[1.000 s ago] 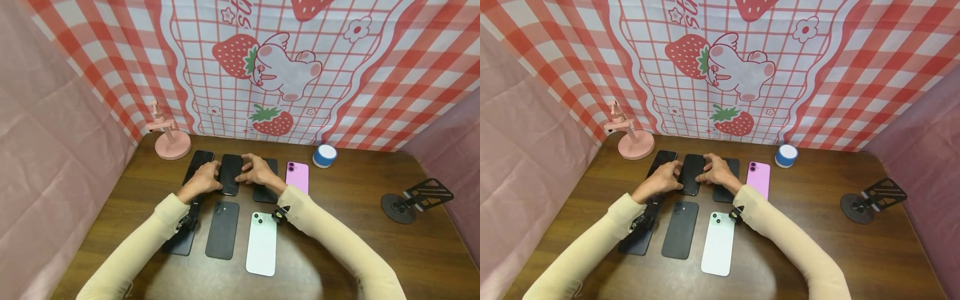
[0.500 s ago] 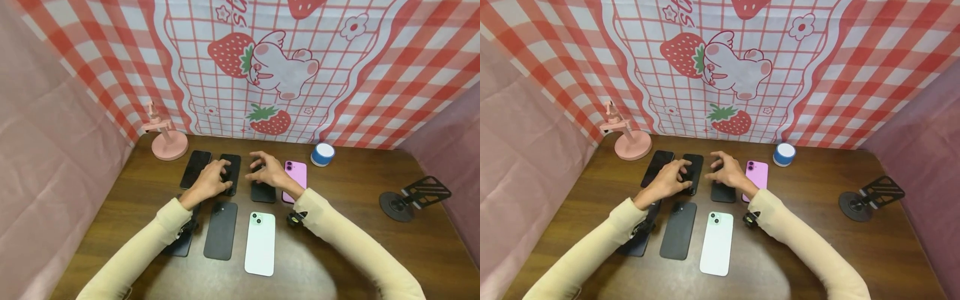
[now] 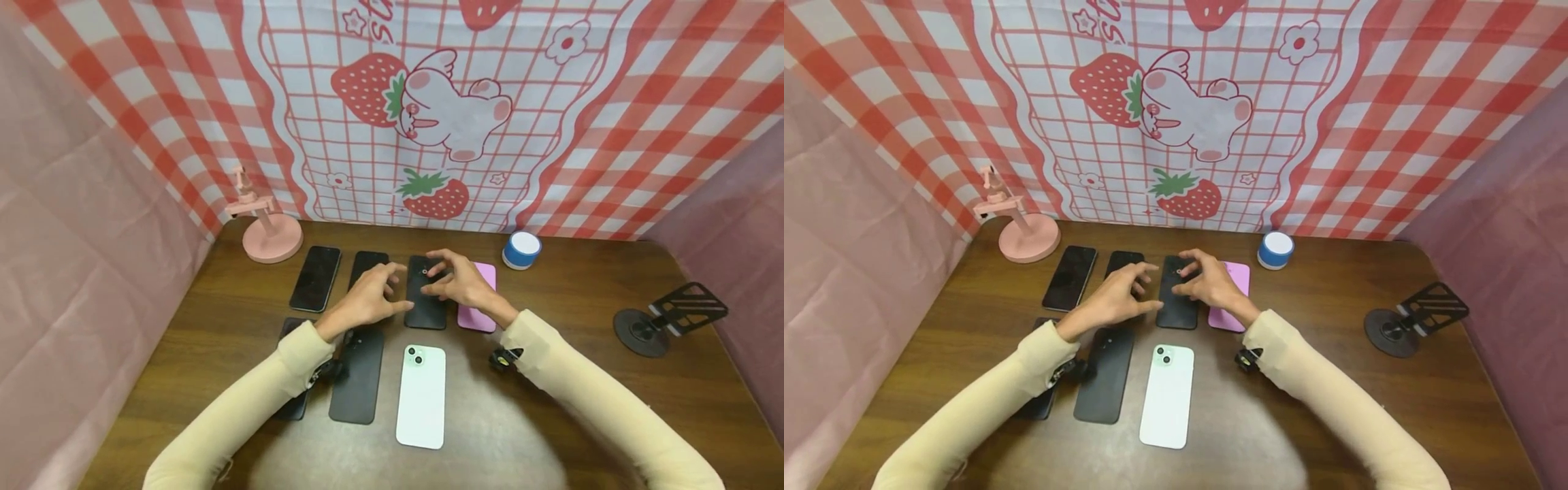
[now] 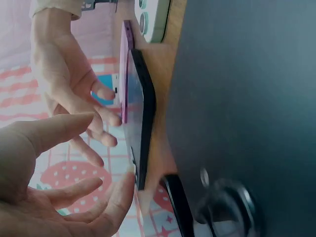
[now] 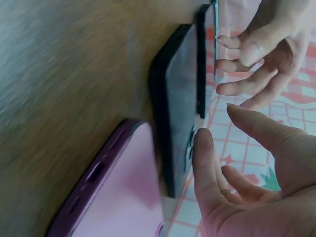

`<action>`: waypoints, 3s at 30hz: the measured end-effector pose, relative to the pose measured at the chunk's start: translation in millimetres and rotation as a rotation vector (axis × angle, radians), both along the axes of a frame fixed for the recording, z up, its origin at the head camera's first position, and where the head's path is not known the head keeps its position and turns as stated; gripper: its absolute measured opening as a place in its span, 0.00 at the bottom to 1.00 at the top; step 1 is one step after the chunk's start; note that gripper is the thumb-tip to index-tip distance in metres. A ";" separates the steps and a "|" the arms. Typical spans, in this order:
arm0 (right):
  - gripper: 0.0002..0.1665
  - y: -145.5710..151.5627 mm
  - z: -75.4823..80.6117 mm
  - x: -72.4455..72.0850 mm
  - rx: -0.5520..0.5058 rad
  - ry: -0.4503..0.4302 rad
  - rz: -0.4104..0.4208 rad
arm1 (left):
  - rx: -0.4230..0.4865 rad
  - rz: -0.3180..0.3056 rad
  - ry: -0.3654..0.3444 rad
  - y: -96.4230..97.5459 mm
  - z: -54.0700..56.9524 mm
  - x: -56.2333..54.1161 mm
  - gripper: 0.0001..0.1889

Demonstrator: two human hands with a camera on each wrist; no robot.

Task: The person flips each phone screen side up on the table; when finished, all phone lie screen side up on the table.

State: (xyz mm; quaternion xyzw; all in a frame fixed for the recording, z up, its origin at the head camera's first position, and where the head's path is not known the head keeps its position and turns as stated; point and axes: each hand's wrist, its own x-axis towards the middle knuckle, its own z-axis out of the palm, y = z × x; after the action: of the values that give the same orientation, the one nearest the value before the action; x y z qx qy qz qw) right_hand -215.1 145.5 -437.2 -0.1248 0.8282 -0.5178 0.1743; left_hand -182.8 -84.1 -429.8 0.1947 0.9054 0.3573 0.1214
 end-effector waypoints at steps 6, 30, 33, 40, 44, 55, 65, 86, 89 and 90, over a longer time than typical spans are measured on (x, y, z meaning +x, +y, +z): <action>0.44 10.3 -1.1 -3.1 -0.013 0.008 0.006 | -0.077 0.043 -0.021 18.0 1.3 5.3 0.39; 0.30 27.8 -5.8 -16.7 0.110 0.046 -0.067 | -0.273 0.018 -0.023 67.9 -4.3 24.8 0.46; 0.30 26.0 -4.5 -17.6 0.134 0.042 -0.079 | -0.301 0.016 -0.016 71.3 -4.3 24.7 0.46; 0.30 21.4 -5.4 -17.0 0.154 0.018 -0.125 | -0.392 0.007 0.011 80.8 -4.8 21.7 0.47; 0.30 18.2 -6.2 -16.9 0.142 0.009 -0.144 | -0.452 0.014 0.020 85.4 -4.6 21.4 0.46; 0.28 11.9 -6.3 -19.9 0.166 -0.012 -0.184 | -0.493 0.014 0.063 89.3 -4.3 21.4 0.42; 0.29 7.7 -8.3 -21.7 0.197 -0.045 -0.172 | -0.521 0.016 0.062 85.6 -5.5 22.7 0.42; 0.30 6.3 -10.3 -24.8 0.186 -0.059 -0.198 | -0.450 0.042 0.052 83.6 -6.2 19.4 0.44; 0.30 5.8 -9.6 -26.1 0.195 -0.050 -0.201 | -0.453 0.036 0.070 83.4 -5.0 18.0 0.43; 0.30 5.5 -9.3 -26.2 0.200 -0.045 -0.201 | -0.453 0.033 0.077 83.5 -4.5 17.8 0.43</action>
State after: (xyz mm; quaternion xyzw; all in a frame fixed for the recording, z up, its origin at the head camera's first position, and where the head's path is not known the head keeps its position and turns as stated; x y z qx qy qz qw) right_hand -241.3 151.0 -446.4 -0.0115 0.8800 -0.4501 0.1514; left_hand -165.0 -0.7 -434.2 0.1610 0.9695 0.1393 0.1214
